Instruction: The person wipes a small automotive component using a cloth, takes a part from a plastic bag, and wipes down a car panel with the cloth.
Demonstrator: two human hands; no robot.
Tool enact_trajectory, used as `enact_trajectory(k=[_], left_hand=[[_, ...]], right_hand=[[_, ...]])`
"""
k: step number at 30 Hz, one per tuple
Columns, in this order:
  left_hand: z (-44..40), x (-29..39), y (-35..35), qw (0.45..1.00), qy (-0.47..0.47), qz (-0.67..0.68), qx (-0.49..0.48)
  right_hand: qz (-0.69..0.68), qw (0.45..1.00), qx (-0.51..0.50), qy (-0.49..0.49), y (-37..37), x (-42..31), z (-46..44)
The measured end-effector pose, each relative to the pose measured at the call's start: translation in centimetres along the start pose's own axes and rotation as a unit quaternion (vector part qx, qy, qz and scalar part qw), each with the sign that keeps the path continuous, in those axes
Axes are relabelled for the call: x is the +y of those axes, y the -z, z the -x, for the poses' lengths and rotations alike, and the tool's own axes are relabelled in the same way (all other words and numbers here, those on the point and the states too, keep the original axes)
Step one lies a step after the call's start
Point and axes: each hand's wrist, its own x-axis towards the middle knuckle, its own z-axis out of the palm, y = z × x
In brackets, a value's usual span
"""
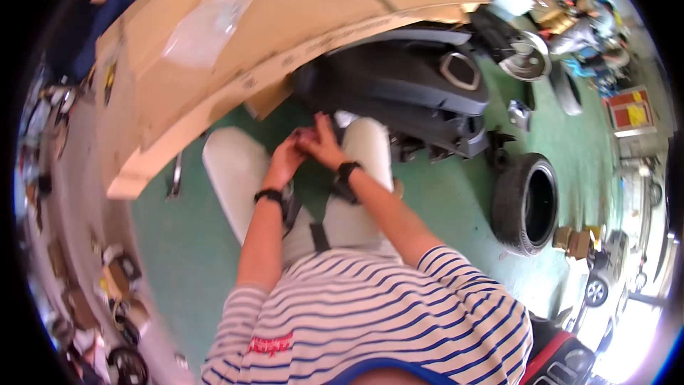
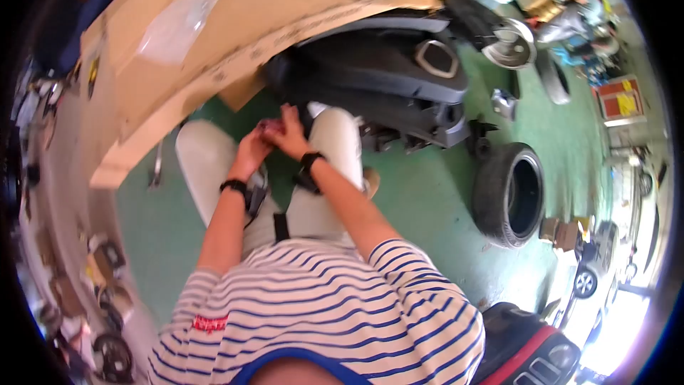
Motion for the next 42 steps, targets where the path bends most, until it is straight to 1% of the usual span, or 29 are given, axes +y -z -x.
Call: enact_trajectory(k=[1, 2, 3, 4, 5, 7, 8, 10, 11, 13, 17, 19, 20, 22, 23, 25, 26, 28, 29, 31, 33, 35, 36, 38, 42], left_hand=[[-0.3, -0.5, 1.0, 0.998, -0.006, 0.009, 0.061], [-0.3, -0.3, 1.0, 0.999, 0.005, 0.031, 0.035], [-0.3, -0.6, 1.9, 0.998, 0.016, 0.027, 0.054], [-0.3, -0.7, 2.9, 0.999, 0.025, 0.007, 0.048], [0.0, -0.5, 2.4, 0.998, 0.02, 0.008, 0.06], [0.4, -0.1, 0.3, 0.993, 0.017, -0.047, 0.105], [0.4, 0.0, 0.1, 0.993, 0.022, -0.069, 0.097], [0.0, -0.4, 0.5, 0.992, 0.018, -0.067, 0.105], [0.0, -0.6, 0.7, 0.992, 0.018, -0.066, 0.108], [0.2, -0.4, 0.2, 0.991, 0.018, -0.07, 0.113], [0.2, -0.2, 0.2, 0.991, 0.016, -0.078, 0.11], [0.1, -0.3, 0.1, 0.991, 0.014, -0.076, 0.107], [0.1, -0.3, 0.1, 0.992, 0.012, -0.074, 0.105], [0.2, -0.2, 0.2, 0.993, 0.015, -0.064, 0.102], [0.2, -0.2, 0.3, 0.993, 0.018, -0.055, 0.099], [0.2, -0.2, 0.4, 0.994, 0.011, -0.045, 0.094], [0.2, -0.2, 0.4, 0.995, 0.006, -0.035, 0.089], [0.9, 0.3, -1.4, 0.996, 0.001, -0.038, 0.085], [1.2, 0.6, -2.2, 0.996, -0.003, -0.041, 0.081], [1.1, 0.6, -1.8, 0.997, -0.003, -0.025, 0.076], [0.9, 0.4, -1.3, 0.997, -0.004, -0.008, 0.072], [0.7, 0.3, -0.8, 0.992, -0.05, -0.021, 0.118], [0.7, 0.3, -0.6, 0.992, -0.049, -0.022, 0.118], [0.5, 0.3, -0.1, 0.983, -0.068, -0.026, 0.169], [0.4, 0.0, -0.1, 0.977, -0.069, -0.059, 0.192]], right_hand=[[-0.029, 0.998, -0.001, -0.056, -0.5, 0.6, -0.1], [-0.305, 0.948, -0.052, -0.069, -1.0, 1.0, 0.2], [-0.247, 0.95, -0.088, -0.168, 0.7, -1.0, 0.5], [-0.147, 0.979, -0.073, -0.121, -0.7, 1.8, 0.2], [-0.183, 0.972, -0.064, -0.132, -0.2, 0.9, 0.2], [-0.123, 0.982, -0.053, -0.133, 1.2, -1.0, 0.1], [-0.125, 0.981, -0.06, -0.133, 1.0, -0.8, 0.2], [-0.149, 0.982, -0.029, -0.109, 0.6, -0.4, 0.0], [-0.15, 0.982, -0.033, -0.11, 0.4, -0.2, 0.0], [-0.134, 0.989, -0.009, -0.065, 0.4, -0.2, 0.0], [-0.098, 0.992, -0.007, -0.083, 0.3, -0.1, 0.0], [-0.16, 0.981, 0.004, -0.112, 0.0, 0.4, 0.0], [-0.16, 0.981, 0.005, -0.112, -0.2, 0.5, -0.1], [-0.251, 0.952, 0.0, -0.173, -0.7, 1.1, -0.3], [-0.251, 0.952, -0.001, -0.173, -0.7, 1.4, -0.2], [-0.381, 0.895, 0.005, -0.232, 0.1, 0.9, -0.2], [-0.382, 0.895, 0.004, -0.231, 0.6, 0.7, -0.3], [-0.457, 0.824, 0.041, -0.332, 1.7, 0.8, -0.4], [-0.459, 0.823, 0.041, -0.332, 2.0, 0.9, -0.5], [-0.57, 0.746, 0.118, -0.324, 2.3, 1.1, -0.8], [-0.59, 0.735, 0.118, -0.311, 2.5, 1.0, -0.8], [-0.63, 0.713, 0.119, -0.284, 2.6, 0.7, -0.7], [-0.631, 0.712, 0.12, -0.284, 2.8, 0.2, -0.7], [-0.688, 0.664, 0.159, -0.245, 3.3, -0.6, -0.7], [-0.696, 0.665, 0.132, -0.235, 4.2, -1.9, -0.5]])
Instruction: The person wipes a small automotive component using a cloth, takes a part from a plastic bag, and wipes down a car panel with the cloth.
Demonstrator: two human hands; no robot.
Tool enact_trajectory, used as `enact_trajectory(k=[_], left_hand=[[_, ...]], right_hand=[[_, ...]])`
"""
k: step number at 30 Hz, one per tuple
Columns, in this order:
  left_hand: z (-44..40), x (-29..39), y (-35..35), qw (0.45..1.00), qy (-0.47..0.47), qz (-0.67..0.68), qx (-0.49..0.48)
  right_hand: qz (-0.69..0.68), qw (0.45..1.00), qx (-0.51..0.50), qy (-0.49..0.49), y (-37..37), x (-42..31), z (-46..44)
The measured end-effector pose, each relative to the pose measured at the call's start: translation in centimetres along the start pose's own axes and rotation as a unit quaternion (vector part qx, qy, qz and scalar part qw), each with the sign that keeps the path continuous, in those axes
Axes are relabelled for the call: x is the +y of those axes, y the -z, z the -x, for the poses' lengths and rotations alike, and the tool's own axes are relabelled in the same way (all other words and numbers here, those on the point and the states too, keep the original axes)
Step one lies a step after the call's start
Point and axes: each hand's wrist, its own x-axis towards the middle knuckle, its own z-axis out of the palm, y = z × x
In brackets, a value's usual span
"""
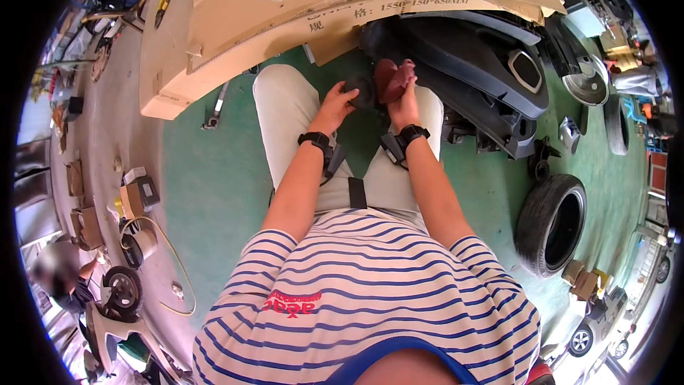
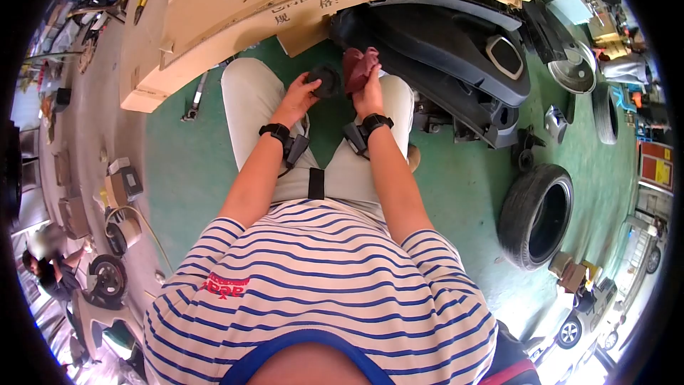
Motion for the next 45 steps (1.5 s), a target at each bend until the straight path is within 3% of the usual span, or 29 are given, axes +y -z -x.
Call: enact_trajectory(k=[1, 3, 5, 7, 11, 16, 18, 22, 25, 27, 28, 30, 34, 37, 39, 43, 45], left_hand=[[0.0, -0.1, 0.0, 0.999, 0.007, -0.029, -0.013], [0.0, -0.4, 0.1, 0.998, 0.016, -0.059, -0.026], [-0.1, -0.7, 0.3, 0.995, 0.021, -0.093, -0.039], [0.4, -0.3, -0.2, 0.99, 0.033, -0.129, -0.038], [-0.1, -0.9, 0.9, 0.977, 0.047, -0.2, -0.056], [0.6, -0.5, -0.1, 0.984, 0.042, -0.154, -0.075], [0.9, -0.3, -0.5, 0.985, 0.051, -0.142, -0.078], [1.0, -0.2, -0.6, 0.985, 0.055, -0.138, -0.092], [0.5, -0.3, -0.4, 0.988, 0.049, -0.113, -0.095], [0.5, -0.4, -0.4, 0.99, 0.044, -0.091, -0.103], [0.5, -0.4, -0.3, 0.992, 0.026, -0.073, -0.104], [0.7, -0.1, -0.6, 0.993, 0.007, -0.054, -0.105], [0.5, 0.3, -0.4, 0.999, -0.01, -0.021, -0.045], [-0.2, -0.2, 0.3, 1.0, -0.018, -0.02, -0.013], [-0.3, -0.3, 0.5, 0.999, -0.023, -0.023, -0.003], [0.0, 0.0, 0.2, 1.0, -0.006, -0.026, -0.008], [0.1, 0.0, 0.2, 0.999, 0.008, -0.029, -0.021]], right_hand=[[0.257, 0.964, -0.038, 0.049, -0.9, -0.4, 1.3], [0.495, 0.861, -0.072, 0.095, -0.7, 0.4, 1.2], [0.308, 0.93, -0.199, -0.01, 1.6, 2.8, -1.5], [0.337, 0.92, -0.199, 0.001, 1.3, 2.7, -0.7], [0.484, 0.86, -0.156, 0.027, 1.7, 2.5, -0.8], [0.602, 0.783, -0.116, 0.106, 2.0, 2.7, -0.8], [0.629, 0.771, -0.001, 0.101, 1.8, 2.6, -1.2], [0.605, 0.78, -0.017, 0.159, 2.4, 3.0, -1.7], [0.55, 0.821, -0.015, 0.152, 2.2, 3.2, -1.6], [0.442, 0.891, 0.05, 0.093, 2.3, 3.3, -1.7], [0.442, 0.891, 0.05, 0.093, 3.0, 3.3, -2.3], [0.165, 0.982, 0.066, 0.06, 4.0, 2.8, -3.1], [0.153, 0.987, 0.034, 0.021, 3.3, 2.3, -2.6], [0.034, 0.998, 0.034, -0.045, 2.6, 1.6, -2.0], [-0.049, 0.995, -0.029, -0.08, 2.1, 1.3, -2.2], [0.023, 0.991, -0.053, -0.124, 1.3, 1.5, -1.1], [0.211, 0.959, -0.139, -0.126, 1.0, 2.2, -0.8]])
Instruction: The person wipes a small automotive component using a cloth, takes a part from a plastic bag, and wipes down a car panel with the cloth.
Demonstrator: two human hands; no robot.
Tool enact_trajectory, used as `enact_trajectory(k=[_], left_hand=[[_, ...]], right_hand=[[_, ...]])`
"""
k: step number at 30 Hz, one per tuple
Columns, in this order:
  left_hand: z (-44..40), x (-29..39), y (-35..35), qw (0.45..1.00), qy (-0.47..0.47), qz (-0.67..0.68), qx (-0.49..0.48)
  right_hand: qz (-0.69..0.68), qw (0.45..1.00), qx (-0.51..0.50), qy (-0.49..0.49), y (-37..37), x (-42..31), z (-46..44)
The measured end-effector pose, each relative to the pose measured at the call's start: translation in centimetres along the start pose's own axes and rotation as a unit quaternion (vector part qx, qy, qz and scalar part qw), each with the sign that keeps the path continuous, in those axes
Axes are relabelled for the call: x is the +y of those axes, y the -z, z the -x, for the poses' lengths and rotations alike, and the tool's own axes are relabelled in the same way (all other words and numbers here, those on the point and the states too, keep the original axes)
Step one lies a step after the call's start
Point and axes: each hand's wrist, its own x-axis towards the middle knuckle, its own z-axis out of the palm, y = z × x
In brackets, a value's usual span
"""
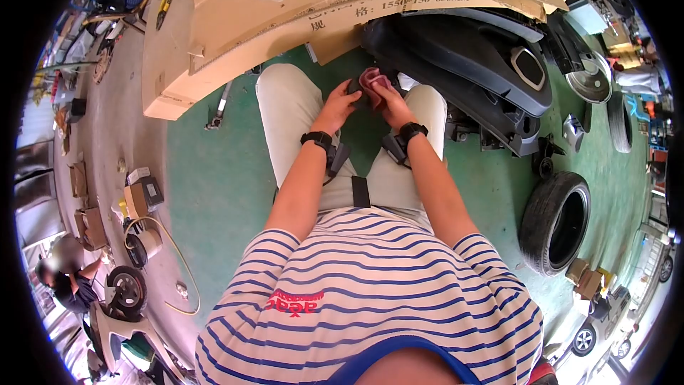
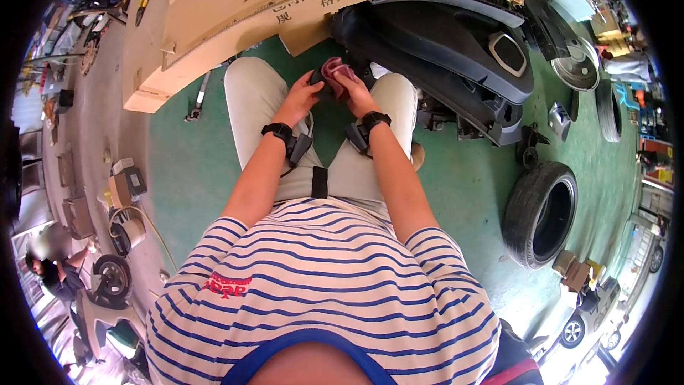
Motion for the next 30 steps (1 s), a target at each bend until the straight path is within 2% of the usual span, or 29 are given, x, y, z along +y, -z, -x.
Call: enact_trajectory(k=[2, 4, 8, 11, 14, 19, 23, 25, 30], left_hand=[[-0.1, -0.2, 0.3, 0.999, 0.005, -0.005, -0.047], [0.0, 0.0, 0.1, 0.999, 0.011, -0.011, -0.052], [-0.3, -0.4, 0.1, 0.997, 0.006, -0.021, -0.073], [0.6, 0.3, -0.8, 0.997, 0.019, -0.051, -0.049], [0.1, -0.2, -0.2, 0.996, 0.016, -0.074, -0.047], [-0.3, -0.6, 0.2, 0.995, -0.001, -0.089, -0.053], [-0.5, -0.8, 0.3, 0.995, -0.007, -0.073, -0.063], [-0.3, -0.6, 0.0, 0.996, -0.004, -0.08, -0.048], [-0.5, -0.9, 0.3, 0.998, -0.014, -0.069, 0.002]], right_hand=[[0.013, 0.999, 0.032, -0.016, -0.2, 0.2, 0.0], [0.094, 0.994, 0.048, 0.027, -0.2, 0.4, -0.1], [0.129, 0.989, 0.042, 0.066, -0.5, 0.1, 0.3], [0.103, 0.991, 0.056, 0.062, -0.7, 0.1, 0.5], [0.132, 0.988, 0.048, 0.067, -0.4, 0.4, 0.3], [0.085, 0.987, 0.098, 0.097, -0.6, 1.0, 0.0], [0.065, 0.989, 0.108, 0.081, -0.4, 0.9, 0.0], [-0.011, 0.982, 0.131, 0.136, -1.7, 0.1, 0.9], [-0.013, 0.991, 0.079, 0.103, -0.7, 0.0, 0.3]])
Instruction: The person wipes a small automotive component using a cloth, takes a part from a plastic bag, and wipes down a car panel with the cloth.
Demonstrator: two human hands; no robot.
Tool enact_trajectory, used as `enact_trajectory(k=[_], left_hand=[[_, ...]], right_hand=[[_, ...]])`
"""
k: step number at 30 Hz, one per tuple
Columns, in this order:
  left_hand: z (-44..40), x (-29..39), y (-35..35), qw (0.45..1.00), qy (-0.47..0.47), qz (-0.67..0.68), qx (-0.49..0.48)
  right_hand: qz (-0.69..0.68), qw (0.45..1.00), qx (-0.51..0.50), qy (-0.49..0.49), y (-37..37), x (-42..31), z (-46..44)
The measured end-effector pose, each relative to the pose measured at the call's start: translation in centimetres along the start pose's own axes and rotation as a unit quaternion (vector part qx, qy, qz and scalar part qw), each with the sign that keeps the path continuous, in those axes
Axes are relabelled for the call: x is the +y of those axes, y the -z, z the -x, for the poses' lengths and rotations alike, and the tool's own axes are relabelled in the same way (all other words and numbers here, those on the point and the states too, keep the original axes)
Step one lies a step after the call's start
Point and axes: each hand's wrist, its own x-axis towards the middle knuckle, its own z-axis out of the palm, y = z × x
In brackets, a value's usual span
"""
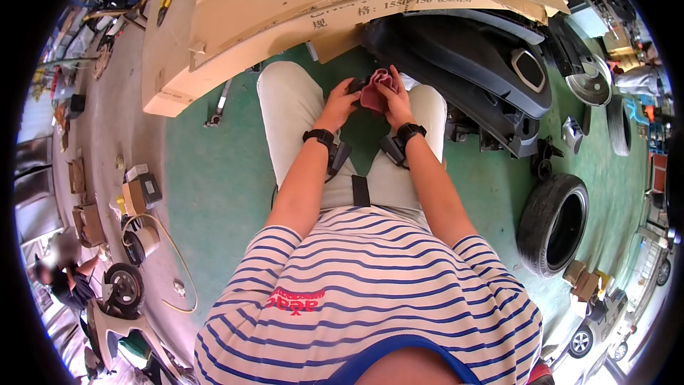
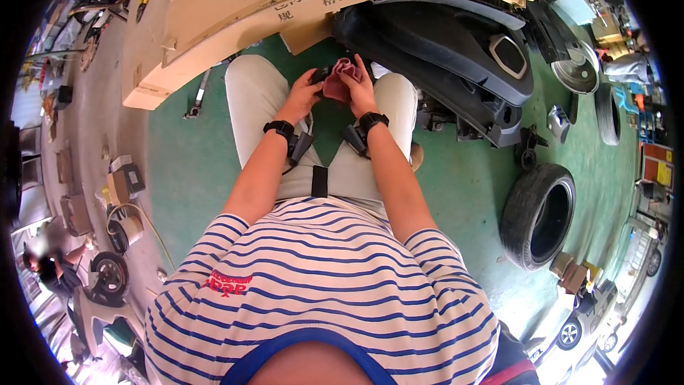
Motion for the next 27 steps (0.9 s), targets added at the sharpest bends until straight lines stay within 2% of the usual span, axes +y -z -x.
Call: enact_trajectory(k=[5, 7, 11, 12, 14, 16, 17, 20, 23, 27], left_hand=[[0.1, 0.1, 0.1, 0.998, -0.03, 0.033, 0.039], [0.0, 0.1, 0.3, 0.998, -0.037, 0.037, 0.037], [-0.7, -0.5, 1.0, 0.993, -0.082, 0.082, 0.03], [-0.7, -0.2, 0.9, 0.993, -0.082, 0.082, 0.031], [-0.7, 0.3, 0.7, 0.977, -0.126, 0.167, 0.05], [-0.5, 1.0, 0.4, 0.969, -0.144, 0.196, 0.048], [-0.3, 1.4, 0.3, 0.96, -0.161, 0.226, 0.044], [-0.2, 0.9, 0.4, 0.967, -0.118, 0.216, 0.059], [-0.4, 0.8, 0.5, 0.969, -0.117, 0.214, 0.035], [-0.3, 0.9, 0.5, 0.979, -0.083, 0.185, 0.021]], right_hand=[[0.005, 1.0, 0.016, -0.023, -0.1, 0.0, -0.2], [-0.008, 0.995, -0.025, -0.095, 0.2, -0.3, 0.0], [-0.018, 0.99, -0.021, -0.139, 0.3, -0.3, -0.1], [0.004, 0.991, -0.013, -0.136, 0.5, 0.2, -0.2], [0.025, 0.991, -0.005, -0.133, 1.2, 1.1, -0.3], [0.141, 0.981, -0.006, -0.136, 1.9, 1.9, -0.5], [0.14, 0.981, -0.007, -0.136, 2.2, 2.3, -0.8], [0.084, 0.99, 0.02, -0.113, 1.9, 2.0, -1.1], [-0.084, 0.993, 0.018, -0.077, 1.5, 0.8, -0.8], [-0.106, 0.992, -0.017, -0.064, 0.9, -0.3, -0.5]])
